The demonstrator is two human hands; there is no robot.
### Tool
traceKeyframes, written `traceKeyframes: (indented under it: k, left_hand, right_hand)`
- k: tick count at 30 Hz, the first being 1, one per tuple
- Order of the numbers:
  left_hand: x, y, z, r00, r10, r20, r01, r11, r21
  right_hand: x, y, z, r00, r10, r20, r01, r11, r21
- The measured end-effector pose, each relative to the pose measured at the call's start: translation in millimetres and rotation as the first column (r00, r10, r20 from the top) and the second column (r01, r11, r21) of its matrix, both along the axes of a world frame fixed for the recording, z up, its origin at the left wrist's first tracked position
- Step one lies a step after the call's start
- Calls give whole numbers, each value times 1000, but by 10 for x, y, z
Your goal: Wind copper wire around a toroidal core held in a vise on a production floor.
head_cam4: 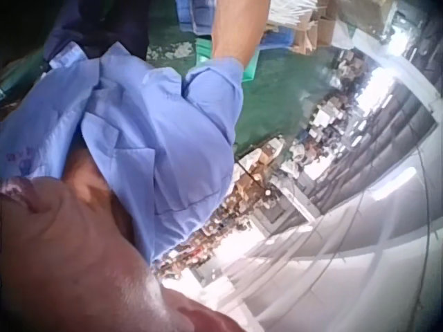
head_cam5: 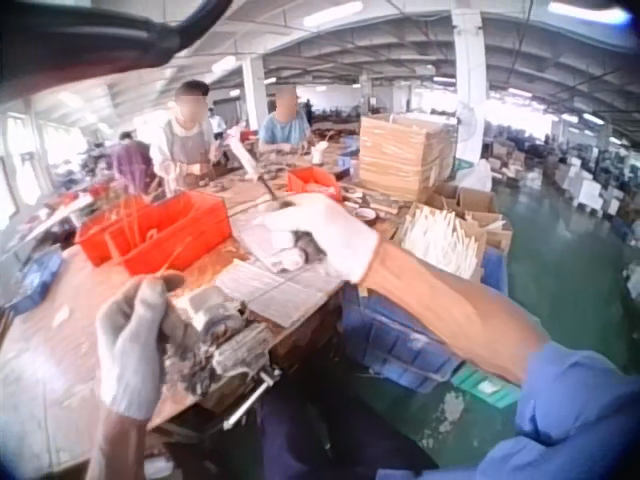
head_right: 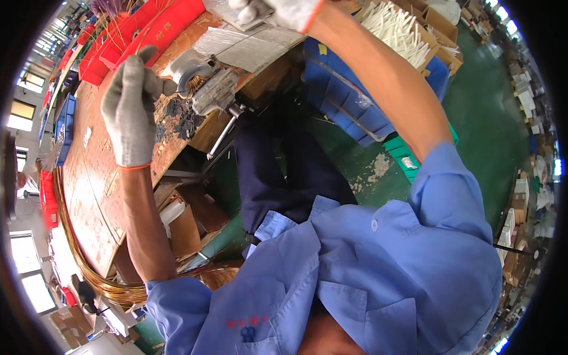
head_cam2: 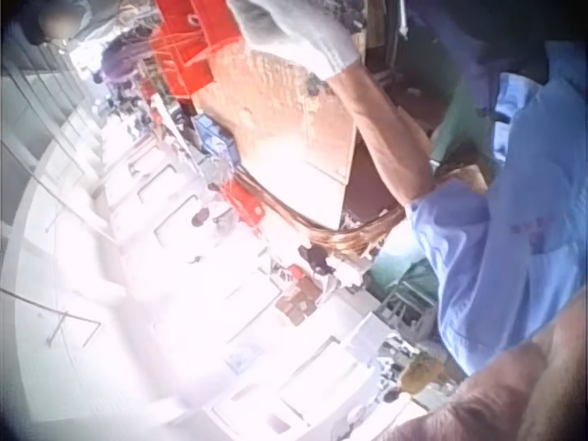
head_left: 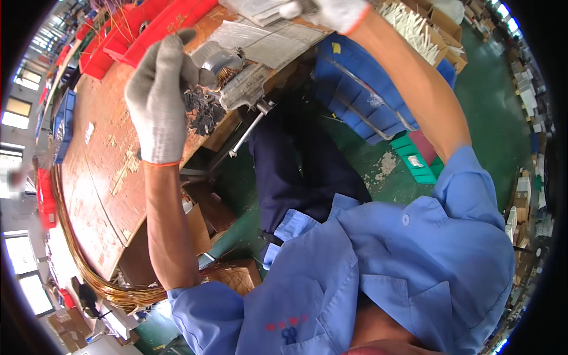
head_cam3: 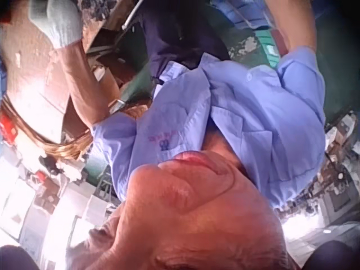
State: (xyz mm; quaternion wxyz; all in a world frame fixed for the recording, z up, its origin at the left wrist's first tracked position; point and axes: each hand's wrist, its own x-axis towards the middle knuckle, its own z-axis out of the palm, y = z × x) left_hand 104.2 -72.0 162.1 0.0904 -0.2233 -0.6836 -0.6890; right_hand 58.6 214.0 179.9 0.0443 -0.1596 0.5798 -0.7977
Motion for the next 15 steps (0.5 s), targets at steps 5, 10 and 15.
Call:
traceKeyframes:
  k: [5, 10, 15]
  left_hand:
    - [520, 150, -481, 997, 68, -46, -56, 974, 222]
    - [675, 4, -882, 986, -12, 163, -129, 557, 820]
    - [433, 33, -1177, 946, -298, 124, -55, 230, 972]
  right_hand:
    - [1025, 124, 1448, 981, -20, -191, -33, 962, -270]
    - [1041, 569, 1275, 958, -9, -286, 19, 999, 32]
    - [1581, -509, 1121, 915, 4, -403, 187, 882, 433]
